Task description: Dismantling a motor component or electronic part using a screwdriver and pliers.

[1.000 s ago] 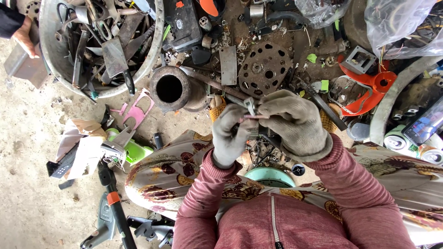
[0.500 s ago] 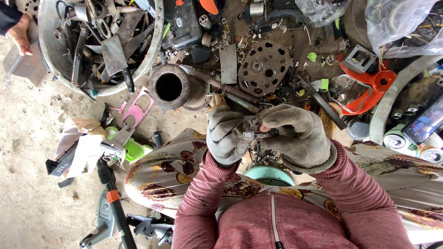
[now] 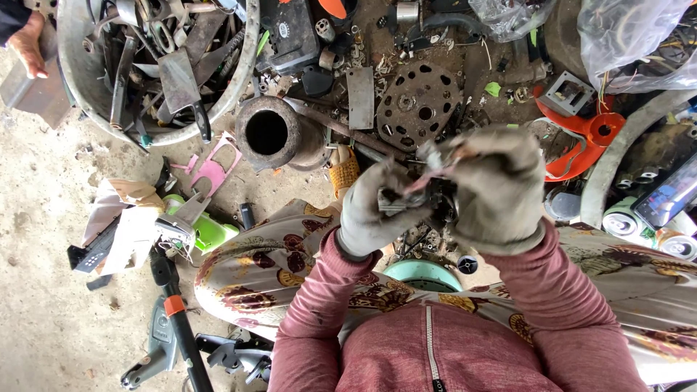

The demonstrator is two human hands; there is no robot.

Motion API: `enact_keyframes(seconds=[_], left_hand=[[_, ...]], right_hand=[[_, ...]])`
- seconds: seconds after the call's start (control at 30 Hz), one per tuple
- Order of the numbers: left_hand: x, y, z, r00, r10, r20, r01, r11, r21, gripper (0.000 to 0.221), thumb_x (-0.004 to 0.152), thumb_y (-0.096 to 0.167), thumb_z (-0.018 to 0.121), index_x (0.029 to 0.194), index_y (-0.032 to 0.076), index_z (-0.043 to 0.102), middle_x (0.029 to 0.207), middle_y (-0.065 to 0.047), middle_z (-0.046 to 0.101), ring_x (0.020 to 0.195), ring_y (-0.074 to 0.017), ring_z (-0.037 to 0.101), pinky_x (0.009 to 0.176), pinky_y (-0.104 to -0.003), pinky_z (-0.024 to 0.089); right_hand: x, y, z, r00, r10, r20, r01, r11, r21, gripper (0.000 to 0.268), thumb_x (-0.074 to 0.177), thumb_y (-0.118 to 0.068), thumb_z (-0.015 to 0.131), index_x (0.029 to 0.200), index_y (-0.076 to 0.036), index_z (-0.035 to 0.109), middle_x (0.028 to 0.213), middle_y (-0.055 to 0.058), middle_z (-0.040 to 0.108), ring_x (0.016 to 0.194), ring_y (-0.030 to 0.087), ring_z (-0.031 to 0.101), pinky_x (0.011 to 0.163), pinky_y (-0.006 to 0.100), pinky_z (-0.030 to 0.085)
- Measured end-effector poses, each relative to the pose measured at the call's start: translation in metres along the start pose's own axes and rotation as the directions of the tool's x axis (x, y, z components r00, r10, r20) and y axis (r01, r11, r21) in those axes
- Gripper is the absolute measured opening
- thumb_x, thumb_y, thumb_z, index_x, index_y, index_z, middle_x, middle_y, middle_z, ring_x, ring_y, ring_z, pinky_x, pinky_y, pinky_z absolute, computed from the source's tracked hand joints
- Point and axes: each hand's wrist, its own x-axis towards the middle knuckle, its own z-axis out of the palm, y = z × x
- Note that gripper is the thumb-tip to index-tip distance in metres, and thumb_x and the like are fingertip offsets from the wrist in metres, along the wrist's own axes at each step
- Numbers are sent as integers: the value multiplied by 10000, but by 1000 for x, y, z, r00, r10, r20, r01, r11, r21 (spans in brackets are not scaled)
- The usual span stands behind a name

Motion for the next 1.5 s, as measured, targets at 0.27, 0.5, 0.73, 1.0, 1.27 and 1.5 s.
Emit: enact_keyframes(seconds=[0.27, 0.5, 0.73, 1.0, 1.27, 1.5], left_hand=[[32, 30, -1, 966, -257, 17, 217, 777, -591, 767, 848, -130, 737, 1483, 98, 374, 1144, -96, 652, 1100, -218, 693, 924, -340, 615], [11, 9, -2, 982, -186, 20, 135, 631, -764, 573, 1098, 42, 569, 1626, 200, 413, 1151, -63, 715, 1056, -153, 706, 1087, -378, 573], [-10, 7, -4, 946, -323, 5, 189, 542, -819, 393, 1078, 87, 634, 1463, 122, 562, 1269, -91, 687, 1057, -160, 681, 973, -326, 559], [11, 20, -3, 980, -194, -36, 122, 740, -661, 368, 1129, 231, 576, 1477, 127, 520, 1125, -74, 718, 701, -8, 597, 576, -152, 488], [13, 23, -11, 1000, -14, -9, 9, 899, -437, 260, 1131, 164, 525, 1384, 103, 526, 1129, -100, 646, 901, -167, 631, 700, -284, 557], [-29, -20, 22, 987, -136, -88, 34, 706, -707, 256, 1178, 218, 530, 1397, 104, 597, 1064, 43, 647, 906, -40, 580, 815, -211, 498]], right_hand=[[-24, 10, -31, 934, 113, -338, -38, 974, 222, 226, 963, 126, 745, 1148, 16, 674, 1069, 127, 745, 1005, 211, 741, 954, 333, 606], [-24, 12, -33, 958, 8, -288, -5, 1000, 12, 270, 953, 191, 726, 1144, 4, 686, 1035, 87, 728, 920, 151, 719, 898, 307, 610], [-34, 6, -26, 991, -30, -133, 14, 993, -115, 330, 926, 195, 677, 1168, -30, 667, 1040, 77, 736, 921, 137, 738, 890, 280, 627], [-10, -4, -13, 943, -254, 216, 314, 461, -830, 416, 878, 28, 873, 1205, -57, 631, 1221, 81, 632, 997, 182, 706, 794, 245, 654], [11, -22, -6, 850, 25, 526, 475, 393, -787, 435, 733, -263, 878, 1069, -48, 702, 1118, 64, 679, 1073, 300, 689, 1032, 480, 540], [-3, -12, 3, 885, 186, 427, 214, 652, -727, 407, 687, -180, 916, 916, -55, 604, 895, 67, 655, 995, 284, 696, 948, 416, 563]])
